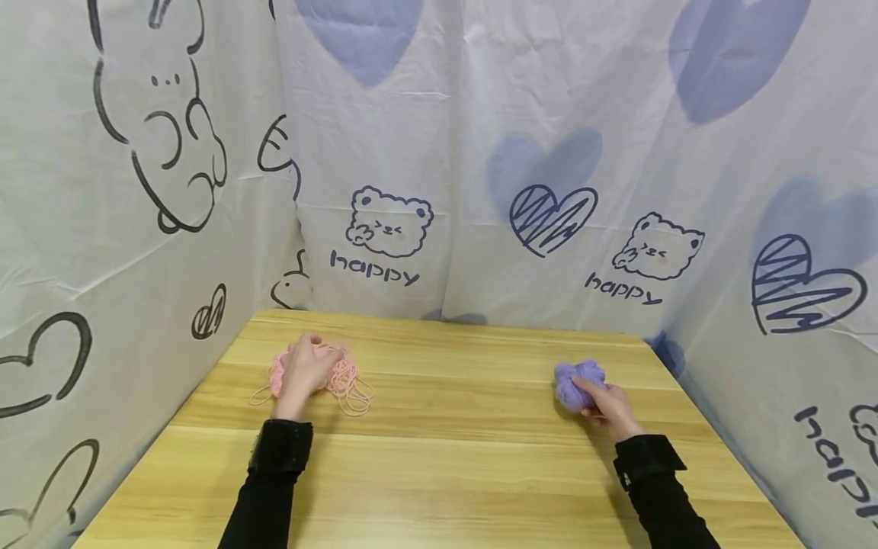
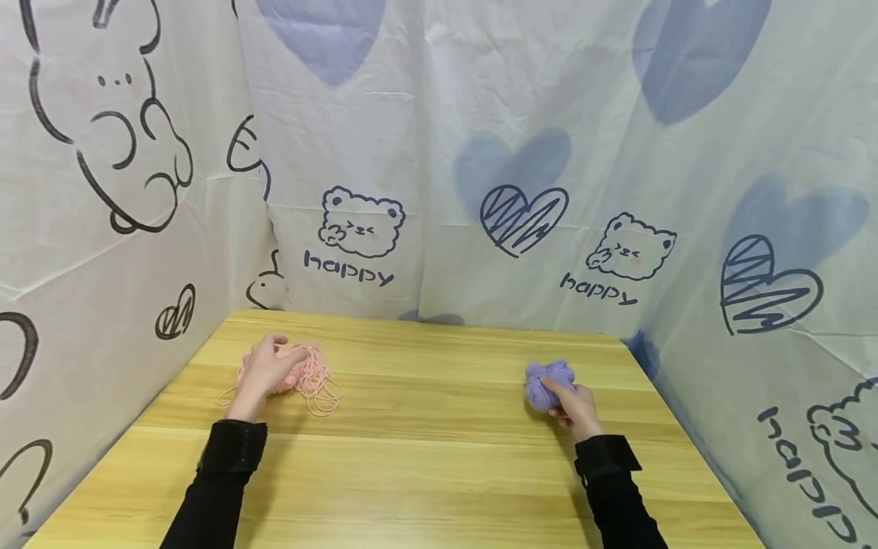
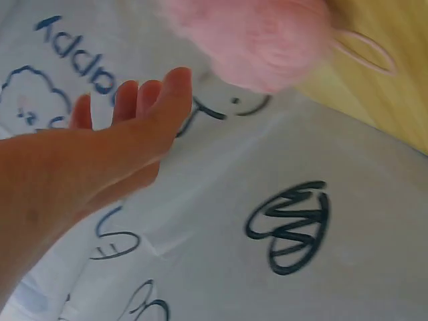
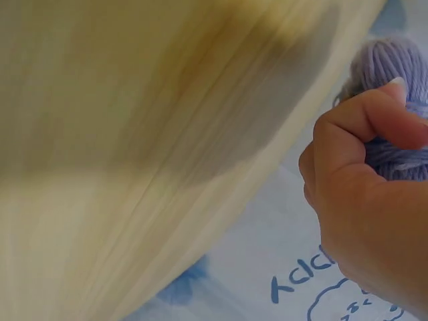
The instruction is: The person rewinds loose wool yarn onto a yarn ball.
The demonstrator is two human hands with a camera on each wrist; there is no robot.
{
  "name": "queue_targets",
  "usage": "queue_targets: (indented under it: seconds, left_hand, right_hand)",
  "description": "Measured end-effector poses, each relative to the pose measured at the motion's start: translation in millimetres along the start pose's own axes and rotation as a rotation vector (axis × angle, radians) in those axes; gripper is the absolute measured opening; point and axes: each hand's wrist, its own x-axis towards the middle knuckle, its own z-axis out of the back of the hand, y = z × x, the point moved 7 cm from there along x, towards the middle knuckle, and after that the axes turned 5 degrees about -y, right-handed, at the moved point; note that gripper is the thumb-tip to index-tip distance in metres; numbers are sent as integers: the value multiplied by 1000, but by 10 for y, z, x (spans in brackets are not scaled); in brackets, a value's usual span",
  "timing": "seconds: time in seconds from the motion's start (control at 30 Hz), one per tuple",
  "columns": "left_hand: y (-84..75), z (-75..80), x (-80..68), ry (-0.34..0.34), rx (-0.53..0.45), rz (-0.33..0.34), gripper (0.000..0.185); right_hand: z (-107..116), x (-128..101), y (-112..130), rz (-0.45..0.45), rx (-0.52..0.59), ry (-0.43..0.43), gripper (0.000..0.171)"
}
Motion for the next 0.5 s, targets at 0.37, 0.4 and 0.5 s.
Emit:
queue_targets:
  seconds: [0.37,0.4,0.5]
  left_hand:
    - [566,29,179,-13,162,206,76]
    - [605,33,184,-24,155,222,77]
    - [718,18,192,-35,141,264,79]
  right_hand:
    - [88,64,-133,-27,-109,5,50]
    - [96,62,-145,-28,-118,5,51]
    - [130,46,-173,-32,-152,-6,55]
